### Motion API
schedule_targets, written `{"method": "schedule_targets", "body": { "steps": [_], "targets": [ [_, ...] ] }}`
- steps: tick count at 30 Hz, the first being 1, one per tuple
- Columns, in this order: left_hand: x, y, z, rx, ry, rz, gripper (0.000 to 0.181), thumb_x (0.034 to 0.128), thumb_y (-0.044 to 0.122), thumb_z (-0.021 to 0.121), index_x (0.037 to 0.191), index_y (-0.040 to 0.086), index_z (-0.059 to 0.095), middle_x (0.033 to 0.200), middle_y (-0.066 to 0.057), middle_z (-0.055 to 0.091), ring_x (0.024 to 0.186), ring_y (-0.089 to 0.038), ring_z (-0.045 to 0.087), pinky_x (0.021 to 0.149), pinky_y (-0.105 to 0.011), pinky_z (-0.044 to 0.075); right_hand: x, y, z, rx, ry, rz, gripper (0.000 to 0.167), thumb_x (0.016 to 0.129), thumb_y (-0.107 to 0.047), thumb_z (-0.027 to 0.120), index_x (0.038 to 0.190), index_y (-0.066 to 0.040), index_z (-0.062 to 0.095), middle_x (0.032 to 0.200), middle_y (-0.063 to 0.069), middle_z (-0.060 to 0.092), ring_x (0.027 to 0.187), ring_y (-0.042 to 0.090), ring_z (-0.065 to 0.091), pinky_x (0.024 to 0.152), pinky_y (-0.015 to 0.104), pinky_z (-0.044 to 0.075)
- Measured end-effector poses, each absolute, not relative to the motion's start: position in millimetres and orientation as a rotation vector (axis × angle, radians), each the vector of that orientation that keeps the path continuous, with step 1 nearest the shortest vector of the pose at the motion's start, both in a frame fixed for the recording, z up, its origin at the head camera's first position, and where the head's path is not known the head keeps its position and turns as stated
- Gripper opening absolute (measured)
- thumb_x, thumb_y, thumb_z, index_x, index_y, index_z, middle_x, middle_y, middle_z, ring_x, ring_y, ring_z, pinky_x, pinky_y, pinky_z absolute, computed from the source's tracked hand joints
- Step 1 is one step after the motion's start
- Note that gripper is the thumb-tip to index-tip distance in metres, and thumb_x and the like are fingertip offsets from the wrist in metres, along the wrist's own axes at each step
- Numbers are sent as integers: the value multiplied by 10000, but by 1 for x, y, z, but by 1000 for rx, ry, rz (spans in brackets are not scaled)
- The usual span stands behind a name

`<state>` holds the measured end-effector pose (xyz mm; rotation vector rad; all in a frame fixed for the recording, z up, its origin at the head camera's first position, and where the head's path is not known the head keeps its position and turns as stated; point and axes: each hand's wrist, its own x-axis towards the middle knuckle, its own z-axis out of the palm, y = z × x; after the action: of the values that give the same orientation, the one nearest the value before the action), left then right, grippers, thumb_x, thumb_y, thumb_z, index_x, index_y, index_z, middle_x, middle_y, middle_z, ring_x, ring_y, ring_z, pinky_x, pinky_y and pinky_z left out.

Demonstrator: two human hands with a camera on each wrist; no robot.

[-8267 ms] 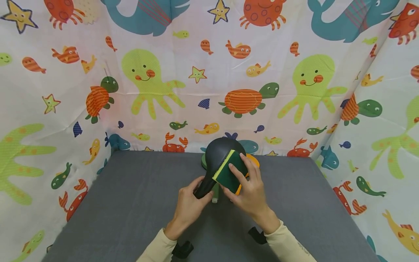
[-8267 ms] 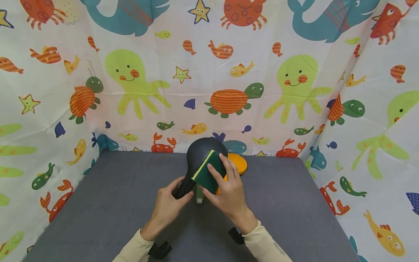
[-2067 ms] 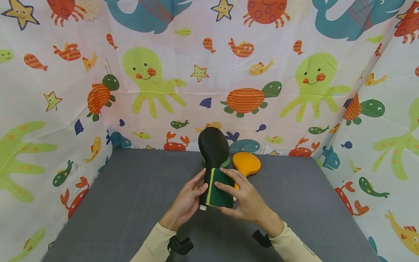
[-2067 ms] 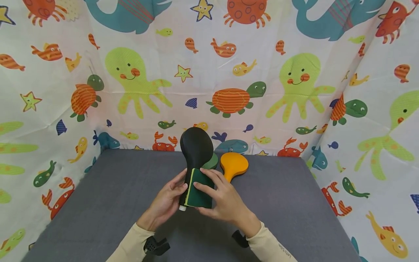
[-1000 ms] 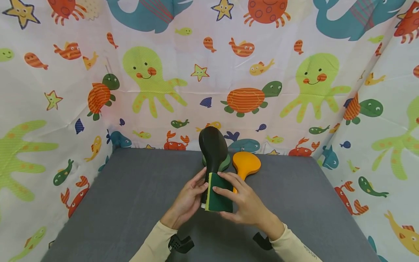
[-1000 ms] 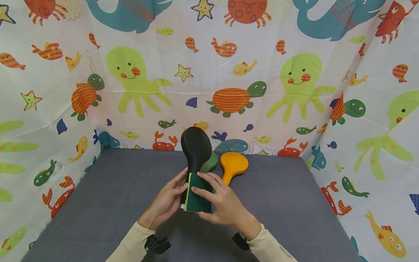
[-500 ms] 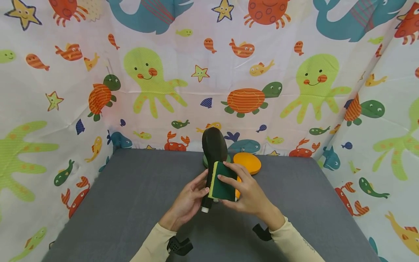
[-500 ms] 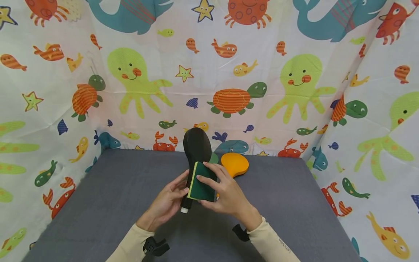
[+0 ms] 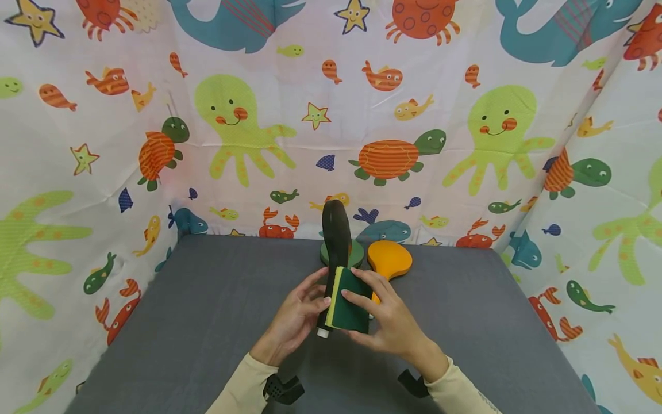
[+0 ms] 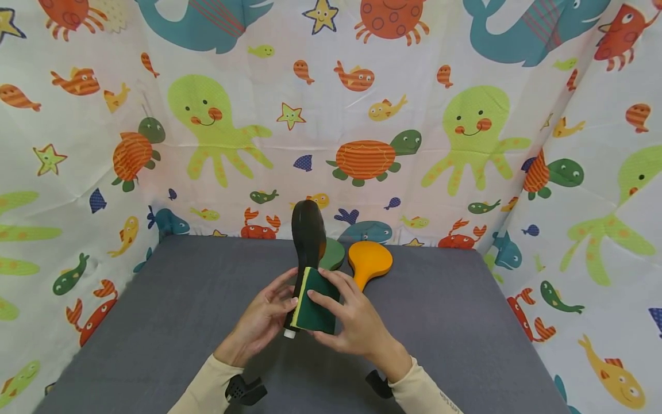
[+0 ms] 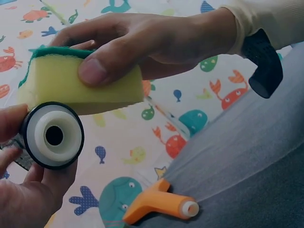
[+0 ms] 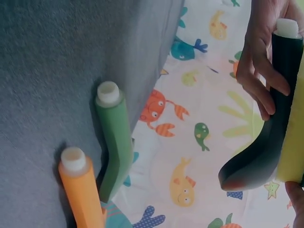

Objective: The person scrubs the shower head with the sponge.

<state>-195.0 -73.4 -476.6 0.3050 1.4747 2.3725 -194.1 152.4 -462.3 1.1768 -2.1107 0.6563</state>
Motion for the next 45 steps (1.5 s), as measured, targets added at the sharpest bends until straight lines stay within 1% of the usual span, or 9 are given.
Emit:
{"method": "schedule_targets", "body": {
  "steps": [4, 8, 17, 23, 31, 35, 38, 41, 45],
  "targets": [
    [-196, -74, -477, 297, 1492, 2338, 685, 923, 14, 629, 1525, 67, 305, 1303, -104, 492, 1138, -156, 579, 967, -274, 515, -191, 153, -468, 1178, -2124, 664, 619, 798, -513, 755, 1318, -204, 624, 1486, 153, 440, 1295, 288, 442, 951, 498, 526],
    [-196, -75, -477, 310, 1501, 2311, 655, 911, 22, 652, 1493, -1, 351, 1421, -150, 446, 1189, -167, 557, 985, -265, 502, -191, 154, -471, 1190, -2110, 667, 676, 722, -445, 834, 1315, -196, 626, 1479, 164, 445, 1296, 291, 446, 1020, 438, 494],
    [-197, -76, -476, 321, 1434, 2318, 681, 931, 73, 652, 1526, 84, 321, 1568, -139, 364, 1362, -184, 482, 1065, -277, 444, -201, 156, -469, 1196, -2063, 692, 617, 815, -525, 740, 1318, -188, 618, 1480, 172, 441, 1301, 309, 446, 1041, 410, 479],
    [-197, -75, -477, 268, 1452, 2349, 684, 945, 143, 649, 1538, 119, 309, 1586, -123, 336, 1416, -206, 408, 1096, -298, 418, -202, 152, -469, 1189, -2011, 726, 597, 856, -554, 672, 1302, -159, 633, 1455, 196, 462, 1278, 317, 457, 1083, 350, 438],
    [-200, -73, -480, 235, 1511, 2383, 668, 960, 174, 635, 1540, 115, 309, 1586, -136, 325, 1479, -266, 269, 1223, -470, 180, -191, 144, -476, 1251, -1997, 705, 613, 823, -512, 730, 1313, -158, 630, 1453, 194, 469, 1272, 302, 453, 1140, 286, 359],
    [-200, -73, -482, 206, 1515, 2386, 668, 958, 185, 639, 1539, 119, 317, 1581, -138, 329, 1476, -268, 265, 1226, -485, 154, -190, 143, -478, 1231, -2019, 691, 610, 826, -529, 720, 1313, -175, 630, 1454, 175, 472, 1271, 285, 454, 1149, 249, 334],
    [-200, -72, -484, 203, 1504, 2391, 668, 959, 182, 638, 1540, 120, 315, 1585, -132, 322, 1469, -259, 282, 1217, -467, 199, -191, 144, -478, 1219, -2022, 673, 608, 818, -525, 731, 1305, -173, 635, 1450, 178, 474, 1265, 293, 460, 1122, 291, 382],
    [-199, -71, -485, 204, 1497, 2383, 662, 962, 181, 634, 1540, 129, 315, 1583, -130, 328, 1446, -241, 334, 1189, -428, 283, -196, 147, -474, 1187, -2034, 665, 603, 818, -533, 729, 1295, -175, 641, 1450, 181, 473, 1265, 307, 465, 1049, 396, 466],
    [-198, -69, -486, 207, 1500, 2362, 659, 965, 194, 631, 1541, 145, 314, 1582, -125, 332, 1407, -204, 401, 1150, -367, 351, -202, 150, -467, 1109, -2074, 686, 601, 853, -609, 643, 1285, -191, 645, 1461, 162, 468, 1281, 314, 463, 976, 496, 508]
  ]
}}
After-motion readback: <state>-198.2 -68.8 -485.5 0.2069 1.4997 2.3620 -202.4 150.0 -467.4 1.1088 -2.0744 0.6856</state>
